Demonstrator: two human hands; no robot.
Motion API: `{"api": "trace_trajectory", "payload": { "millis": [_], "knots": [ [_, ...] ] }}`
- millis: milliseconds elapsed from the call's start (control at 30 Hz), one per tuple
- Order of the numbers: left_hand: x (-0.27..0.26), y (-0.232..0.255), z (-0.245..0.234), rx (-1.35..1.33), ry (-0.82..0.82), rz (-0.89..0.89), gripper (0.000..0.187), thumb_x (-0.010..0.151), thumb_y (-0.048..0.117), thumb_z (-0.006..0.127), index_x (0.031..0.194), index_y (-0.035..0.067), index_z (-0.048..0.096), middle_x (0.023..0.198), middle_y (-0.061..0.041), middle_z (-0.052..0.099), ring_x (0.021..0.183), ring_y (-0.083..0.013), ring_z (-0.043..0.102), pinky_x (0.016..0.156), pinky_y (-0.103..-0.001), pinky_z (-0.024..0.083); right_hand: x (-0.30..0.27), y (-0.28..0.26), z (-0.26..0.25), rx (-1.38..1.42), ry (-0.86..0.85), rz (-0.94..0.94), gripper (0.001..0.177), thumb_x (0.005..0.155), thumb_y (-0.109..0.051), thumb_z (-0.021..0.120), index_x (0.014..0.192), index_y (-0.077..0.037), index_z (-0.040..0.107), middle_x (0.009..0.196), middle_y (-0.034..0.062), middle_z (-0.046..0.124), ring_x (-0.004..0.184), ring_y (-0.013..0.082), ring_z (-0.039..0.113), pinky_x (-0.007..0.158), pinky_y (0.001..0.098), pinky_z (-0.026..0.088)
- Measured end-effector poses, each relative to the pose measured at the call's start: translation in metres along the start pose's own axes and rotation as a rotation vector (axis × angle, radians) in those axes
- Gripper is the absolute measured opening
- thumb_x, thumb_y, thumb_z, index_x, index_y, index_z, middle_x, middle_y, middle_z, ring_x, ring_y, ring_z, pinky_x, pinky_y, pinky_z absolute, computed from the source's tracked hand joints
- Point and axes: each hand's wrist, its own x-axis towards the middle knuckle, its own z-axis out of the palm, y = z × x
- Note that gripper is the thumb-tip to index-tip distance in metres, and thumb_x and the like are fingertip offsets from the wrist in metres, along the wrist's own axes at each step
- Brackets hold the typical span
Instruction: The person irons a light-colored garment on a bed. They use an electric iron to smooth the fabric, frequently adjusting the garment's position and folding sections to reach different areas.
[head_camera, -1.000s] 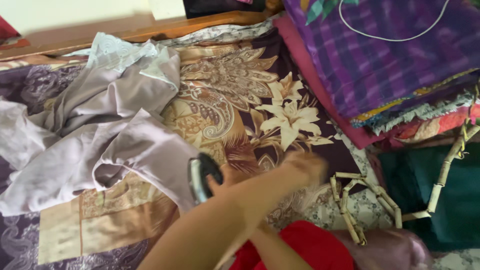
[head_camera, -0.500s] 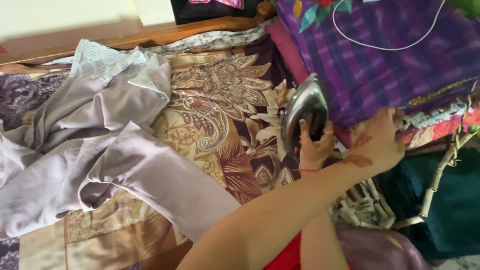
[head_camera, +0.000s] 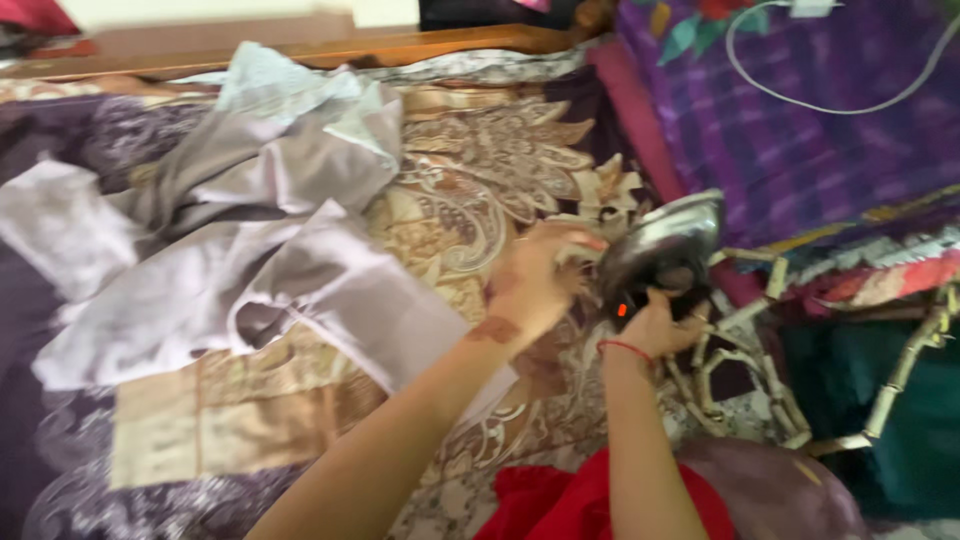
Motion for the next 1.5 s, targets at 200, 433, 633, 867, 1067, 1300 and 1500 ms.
{"api": "trace_trajectory", "payload": {
  "millis": [200,433,633,867,1067,1300,1500],
  "knots": [
    [-0.111,-0.114,-0.118,0.403,0.31,-0.257,0.031,0.081,0.004,0.069,0.112,0.007,0.068,0.117,-0.017,0.068,0.117,-0.0373,0.06,0.104,-0.046,0.046,-0.019,0.04,-0.029,-0.27,0.505,0.481,0.035,0.096,-0.013,0.076,0.123,0.005,0.063,0.114,0.0217,0.072,0.091,0.03,0.072,0.078,0.0388,0.063],
    [-0.181,-0.155,-0.2,0.292,0.547,-0.872,0.047,0.08,0.006,0.07,0.127,0.009,0.064,0.124,-0.019,0.064,0.116,-0.0333,0.058,0.099,-0.043,0.047,-0.035,-0.036,-0.03,0.18,0.323,0.693,0.042,0.074,-0.003,0.069,0.115,0.001,0.063,0.103,0.0183,0.073,0.08,0.0328,0.076,0.064,0.045,0.066],
    [-0.171,-0.155,-0.223,-0.177,0.459,-0.986,0.063,0.086,0.004,0.068,0.146,0.012,0.05,0.125,-0.019,0.068,0.111,-0.0285,0.063,0.093,-0.037,0.05,-0.047,-0.001,-0.058,0.096,0.223,1.047,0.024,0.082,-0.004,0.064,0.105,-0.005,0.061,0.092,0.0116,0.069,0.081,0.0271,0.069,0.071,0.0422,0.061],
    [-0.182,-0.07,-0.167,0.181,0.153,-0.357,0.05,0.087,0.002,0.064,0.136,0.009,0.062,0.138,-0.013,0.06,0.131,-0.0244,0.056,0.112,-0.035,0.046,-0.147,-0.073,-0.025,0.346,-0.578,1.388,0.013,0.088,-0.003,0.066,0.1,-0.005,0.062,0.09,0.0089,0.068,0.083,0.0245,0.069,0.077,0.0425,0.058],
    [-0.177,-0.011,-0.137,0.144,-0.567,-0.18,0.025,0.095,0.01,0.061,0.115,0.011,0.077,0.12,-0.013,0.076,0.111,-0.0318,0.071,0.104,-0.04,0.052,-0.168,-0.105,0.027,-0.085,-1.011,0.738,0.027,0.09,-0.01,0.067,0.116,-0.001,0.065,0.106,0.0105,0.07,0.088,0.0256,0.069,0.077,0.0409,0.056],
    [-0.157,-0.073,-0.23,0.146,-0.124,-0.59,0.031,0.089,0.004,0.059,0.114,0.012,0.075,0.11,-0.009,0.079,0.101,-0.0237,0.077,0.09,-0.034,0.059,-0.194,-0.058,0.052,-0.459,-1.263,-0.448,0.093,0.066,-0.029,0.088,0.14,0.01,0.048,0.13,0.0362,0.058,0.124,0.0517,0.055,0.103,0.0513,0.044],
    [-0.153,-0.164,-0.329,0.656,0.087,-0.42,0.054,0.084,-0.002,0.054,0.136,0.012,0.058,0.141,-0.013,0.058,0.128,-0.037,0.057,0.108,-0.044,0.046,-0.192,-0.093,0.05,-0.849,-1.475,-0.266,0.072,0.07,-0.032,0.088,0.127,0.002,0.06,0.12,0.0271,0.067,0.11,0.0417,0.065,0.092,0.0476,0.054]
  ]
}}
